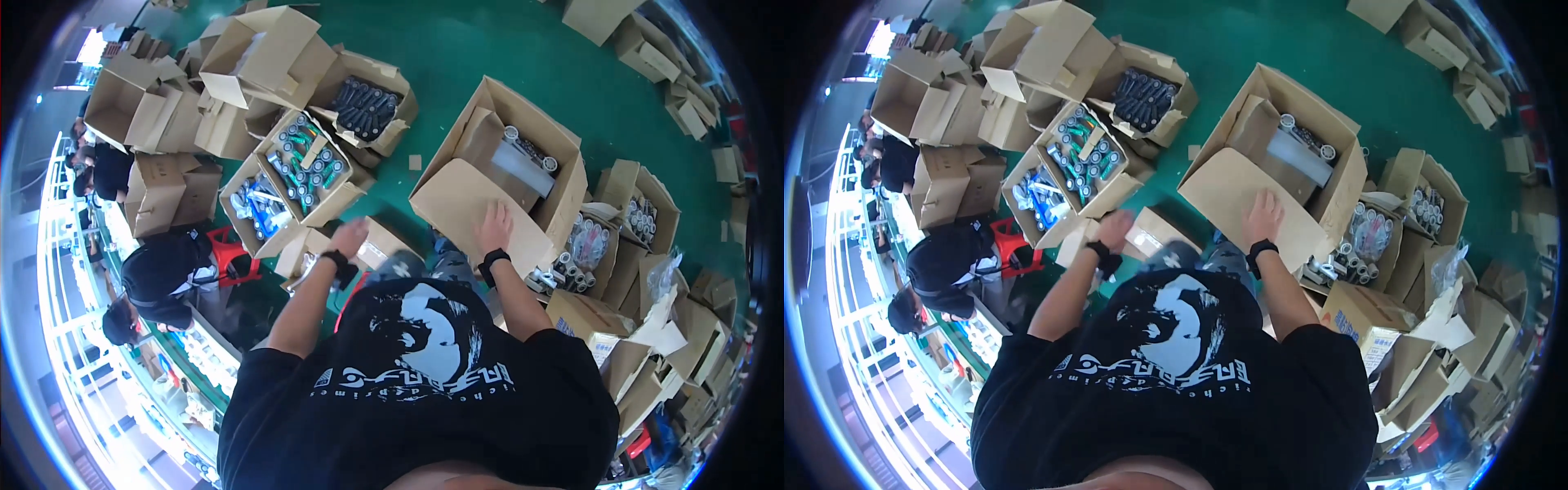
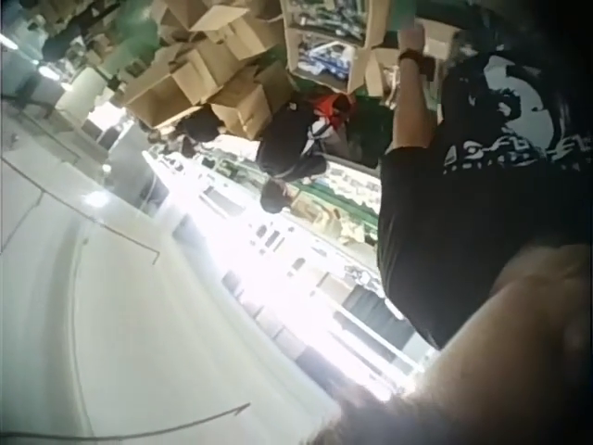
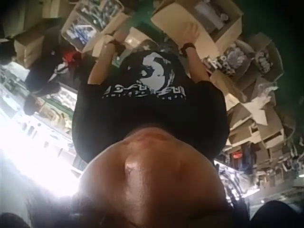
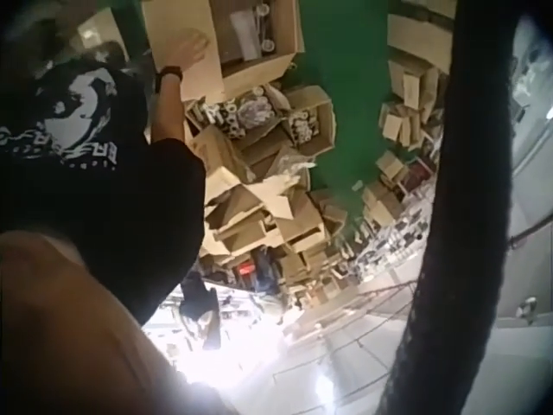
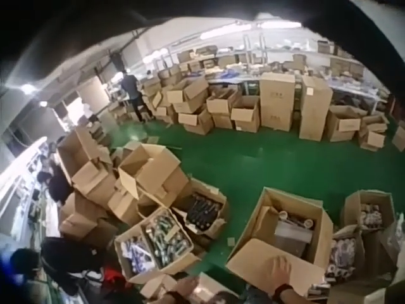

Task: The person applies tape to a white plastic component, walks through the warehouse to pick up a blue tray of circuit boards, and carries it back to the workstation before handling a battery.

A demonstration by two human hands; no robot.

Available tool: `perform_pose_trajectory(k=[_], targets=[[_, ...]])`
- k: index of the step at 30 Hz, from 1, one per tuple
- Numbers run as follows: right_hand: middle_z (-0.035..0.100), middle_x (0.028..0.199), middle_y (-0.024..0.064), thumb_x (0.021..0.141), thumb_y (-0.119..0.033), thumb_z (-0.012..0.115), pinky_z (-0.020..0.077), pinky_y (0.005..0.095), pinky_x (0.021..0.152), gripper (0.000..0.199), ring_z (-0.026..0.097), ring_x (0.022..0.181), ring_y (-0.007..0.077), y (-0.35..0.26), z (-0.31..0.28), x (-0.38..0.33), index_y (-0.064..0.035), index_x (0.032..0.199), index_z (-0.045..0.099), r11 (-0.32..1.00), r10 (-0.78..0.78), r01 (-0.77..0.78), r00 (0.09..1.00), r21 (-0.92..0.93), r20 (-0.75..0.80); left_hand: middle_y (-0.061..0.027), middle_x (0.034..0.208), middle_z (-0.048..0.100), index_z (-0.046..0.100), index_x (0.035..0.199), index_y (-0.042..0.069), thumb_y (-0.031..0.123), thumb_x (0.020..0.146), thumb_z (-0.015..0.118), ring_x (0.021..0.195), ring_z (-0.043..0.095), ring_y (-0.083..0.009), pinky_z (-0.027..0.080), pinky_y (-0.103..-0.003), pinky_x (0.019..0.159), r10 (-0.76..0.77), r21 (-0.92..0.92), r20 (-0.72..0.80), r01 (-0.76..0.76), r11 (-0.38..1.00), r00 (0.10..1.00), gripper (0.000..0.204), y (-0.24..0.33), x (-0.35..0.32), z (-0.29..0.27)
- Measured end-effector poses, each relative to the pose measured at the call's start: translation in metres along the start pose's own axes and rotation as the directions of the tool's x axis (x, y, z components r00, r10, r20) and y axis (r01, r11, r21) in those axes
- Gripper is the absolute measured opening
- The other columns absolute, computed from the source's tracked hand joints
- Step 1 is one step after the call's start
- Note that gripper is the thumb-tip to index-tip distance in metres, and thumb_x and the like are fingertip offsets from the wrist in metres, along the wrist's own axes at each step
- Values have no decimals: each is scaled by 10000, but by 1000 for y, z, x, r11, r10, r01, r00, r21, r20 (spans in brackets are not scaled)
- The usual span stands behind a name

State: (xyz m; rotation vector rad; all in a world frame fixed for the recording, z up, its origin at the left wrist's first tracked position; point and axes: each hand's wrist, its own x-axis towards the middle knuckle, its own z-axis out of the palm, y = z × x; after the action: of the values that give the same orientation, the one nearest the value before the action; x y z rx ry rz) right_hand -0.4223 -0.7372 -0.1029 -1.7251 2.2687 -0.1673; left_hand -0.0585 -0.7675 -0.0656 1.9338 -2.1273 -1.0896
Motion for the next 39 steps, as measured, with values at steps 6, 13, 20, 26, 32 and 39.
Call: perform_pose_trajectory(k=[6, 13, 20, 26, 32, 39], targets=[[309, 1367, 159, 782, -326, 604, 203, 539, 1038, 600, 249, 1287, 356, 0, 17, 12, -74, 1287, 400, 998, 37, -31, 994, -53, 101, -150, 877, 640, 587, 1078, 98, 193, 858, 520, 794, 624, -313, 491, -381, 728, 33, -199, -192, -72, 977, 981, 248, 75, 52, -101], [296, 1363, 148, 758, -311, 613, 306, 585, 955, 659, 249, 1266, 380, -39, 7, 67, -47, 1306, 359, 922, 375, -310, 864, -230, 338, -221, 918, 624, 612, 935, 23, 199, 880, 380, 825, 619, -338, 489, -428, 733, -213, 642, 198, 38, 766, 957, 296, -154, 20, -83], [219, 1428, 98, 766, -333, 604, 326, 631, 930, 685, 193, 1282, 442, -71, 17, 112, -85, 1336, 317, 718, 695, -653, 649, -242, 311, -170, 927, 637, 630, 950, 81, 325, 862, 402, 862, 609, -349, 463, -464, 742, -468, 455, 613, 200, 868, 637, 346, -255, 87, -94], [183, 1461, 84, 759, -327, 603, 300, 653, 944, 680, 180, 1293, 473, -87, 20, 126, -141, 1355, 334, 641, 766, -723, 582, -257, 274, -191, 900, 634, 584, 1025, 90, 296, 864, 449, 854, 611, -357, 480, -441, 727, -57, 214, 98, 35, 976, 993, 294, -229, 313, -162], [422, 1283, 110, 775, -210, 587, 367, 539, 952, 475, 356, 1223, 329, -96, 7, 172, -115, 1219, 448, 747, 665, -527, 600, -405, 445, -185, 936, 630, 565, 1010, 100, 316, 860, 473, 828, 611, -358, 487, -434, 718, 69, -51, 133, -63, 997, 989, 279, -216, 360, -199], [464, 1243, 101, 806, -147, 560, 394, 442, 950, 342, 385, 1201, 299, -109, 12, 186, -99, 1143, 529, 727, 678, -467, 605, -503, 417, -176, 966, 623, 623, 887, 101, 302, 887, 373, 915, 593, -363, 487, -458, 749, -244, 345, 285, 138, 928, 927, 320, -382, 273, -135]])
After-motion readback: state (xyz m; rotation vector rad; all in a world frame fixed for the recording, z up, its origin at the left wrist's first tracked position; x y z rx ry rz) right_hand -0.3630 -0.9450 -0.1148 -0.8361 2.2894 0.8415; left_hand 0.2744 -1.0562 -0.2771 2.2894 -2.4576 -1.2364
